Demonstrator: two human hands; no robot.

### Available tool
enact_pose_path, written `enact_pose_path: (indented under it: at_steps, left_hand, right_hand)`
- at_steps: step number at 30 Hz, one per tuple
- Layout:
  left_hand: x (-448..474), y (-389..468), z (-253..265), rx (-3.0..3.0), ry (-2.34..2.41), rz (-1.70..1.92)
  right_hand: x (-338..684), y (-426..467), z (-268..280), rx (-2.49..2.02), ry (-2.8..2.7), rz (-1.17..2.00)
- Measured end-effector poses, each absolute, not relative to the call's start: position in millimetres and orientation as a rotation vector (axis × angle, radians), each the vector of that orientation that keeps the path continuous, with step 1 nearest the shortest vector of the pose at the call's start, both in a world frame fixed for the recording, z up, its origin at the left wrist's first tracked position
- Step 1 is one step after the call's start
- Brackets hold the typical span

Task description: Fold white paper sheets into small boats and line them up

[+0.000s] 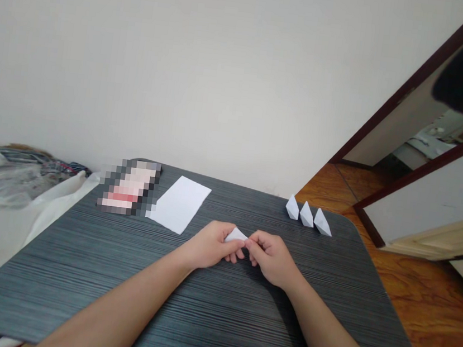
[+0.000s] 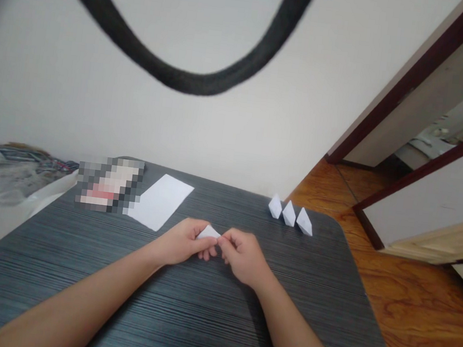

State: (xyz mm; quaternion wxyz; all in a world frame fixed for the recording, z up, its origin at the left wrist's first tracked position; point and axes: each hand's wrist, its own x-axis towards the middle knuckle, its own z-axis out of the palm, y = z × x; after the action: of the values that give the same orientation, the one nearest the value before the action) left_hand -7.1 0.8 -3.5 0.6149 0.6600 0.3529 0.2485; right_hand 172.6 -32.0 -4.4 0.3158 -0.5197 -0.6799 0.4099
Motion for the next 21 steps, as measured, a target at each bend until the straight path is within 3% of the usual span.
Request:
enact_pose_path:
  at_steps: [21]
  left_hand:
    - [-8.0,0.3,-2.6,1.480,0.798,0.575]
  right_hand:
    - [176.2,-31.1,-9.1,-1.330,-1.831,1.009]
